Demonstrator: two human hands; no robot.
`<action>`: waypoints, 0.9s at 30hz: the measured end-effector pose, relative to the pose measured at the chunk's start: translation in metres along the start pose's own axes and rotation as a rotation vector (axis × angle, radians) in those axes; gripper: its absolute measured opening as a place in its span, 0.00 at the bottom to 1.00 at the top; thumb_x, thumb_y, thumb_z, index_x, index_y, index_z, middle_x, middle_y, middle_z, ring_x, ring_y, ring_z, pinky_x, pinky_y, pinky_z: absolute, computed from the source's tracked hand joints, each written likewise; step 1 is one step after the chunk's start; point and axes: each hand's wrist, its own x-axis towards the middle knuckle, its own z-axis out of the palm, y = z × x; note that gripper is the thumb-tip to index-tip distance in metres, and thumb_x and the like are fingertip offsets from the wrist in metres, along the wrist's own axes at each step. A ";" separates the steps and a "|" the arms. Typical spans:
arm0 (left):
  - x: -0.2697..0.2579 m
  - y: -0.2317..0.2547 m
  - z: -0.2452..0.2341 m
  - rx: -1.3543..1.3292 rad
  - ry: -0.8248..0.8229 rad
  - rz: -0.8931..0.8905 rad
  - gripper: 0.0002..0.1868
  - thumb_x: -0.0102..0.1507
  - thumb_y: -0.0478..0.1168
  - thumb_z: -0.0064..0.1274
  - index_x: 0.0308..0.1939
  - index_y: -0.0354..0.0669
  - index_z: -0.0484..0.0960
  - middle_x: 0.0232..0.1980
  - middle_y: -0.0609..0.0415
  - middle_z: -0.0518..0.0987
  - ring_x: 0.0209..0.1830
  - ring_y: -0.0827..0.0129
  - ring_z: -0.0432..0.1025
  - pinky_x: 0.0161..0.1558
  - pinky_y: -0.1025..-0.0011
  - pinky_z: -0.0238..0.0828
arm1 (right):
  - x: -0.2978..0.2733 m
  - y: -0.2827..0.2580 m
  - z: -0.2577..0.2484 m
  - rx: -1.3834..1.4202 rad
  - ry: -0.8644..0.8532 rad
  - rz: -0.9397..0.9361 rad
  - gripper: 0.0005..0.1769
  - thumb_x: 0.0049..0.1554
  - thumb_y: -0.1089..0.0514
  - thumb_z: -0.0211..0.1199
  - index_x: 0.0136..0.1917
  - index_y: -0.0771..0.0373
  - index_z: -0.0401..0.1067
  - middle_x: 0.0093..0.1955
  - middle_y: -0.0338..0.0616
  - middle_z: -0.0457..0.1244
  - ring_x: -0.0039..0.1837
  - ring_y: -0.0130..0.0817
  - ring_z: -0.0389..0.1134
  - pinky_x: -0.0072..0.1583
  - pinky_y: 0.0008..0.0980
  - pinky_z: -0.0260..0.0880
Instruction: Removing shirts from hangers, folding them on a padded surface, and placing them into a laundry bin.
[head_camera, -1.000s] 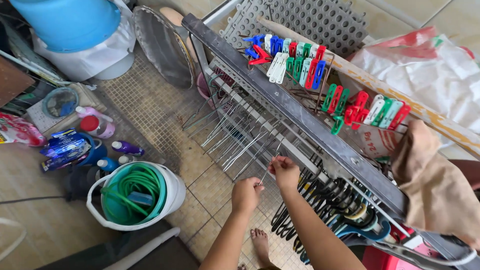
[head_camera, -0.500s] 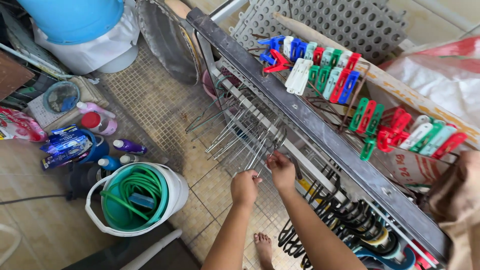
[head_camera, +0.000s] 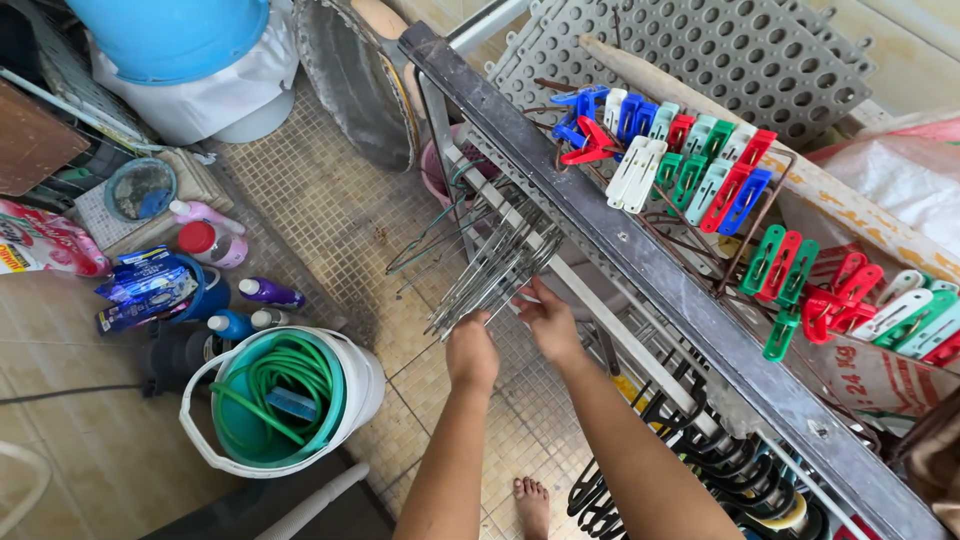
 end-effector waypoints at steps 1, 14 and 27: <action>-0.004 0.004 -0.004 0.000 0.003 -0.003 0.13 0.62 0.33 0.57 0.51 0.43 0.83 0.43 0.47 0.85 0.48 0.54 0.81 0.51 0.61 0.80 | 0.003 0.010 -0.002 0.000 -0.004 -0.001 0.35 0.60 0.72 0.58 0.78 0.73 0.53 0.66 0.68 0.63 0.62 0.49 0.71 0.60 0.36 0.76; -0.052 0.014 -0.031 -0.113 0.022 -0.002 0.21 0.61 0.33 0.58 0.58 0.44 0.76 0.52 0.49 0.79 0.55 0.54 0.77 0.56 0.61 0.78 | -0.042 -0.020 0.001 -0.168 0.072 0.085 0.41 0.63 0.52 0.63 0.80 0.69 0.50 0.71 0.61 0.62 0.67 0.48 0.68 0.60 0.35 0.76; -0.156 -0.005 -0.111 -0.268 0.310 0.024 0.22 0.59 0.34 0.58 0.57 0.47 0.77 0.57 0.48 0.75 0.60 0.51 0.73 0.61 0.59 0.73 | -0.166 -0.122 0.028 -0.774 -0.073 -0.527 0.33 0.65 0.45 0.53 0.79 0.57 0.58 0.72 0.54 0.59 0.75 0.57 0.58 0.76 0.65 0.42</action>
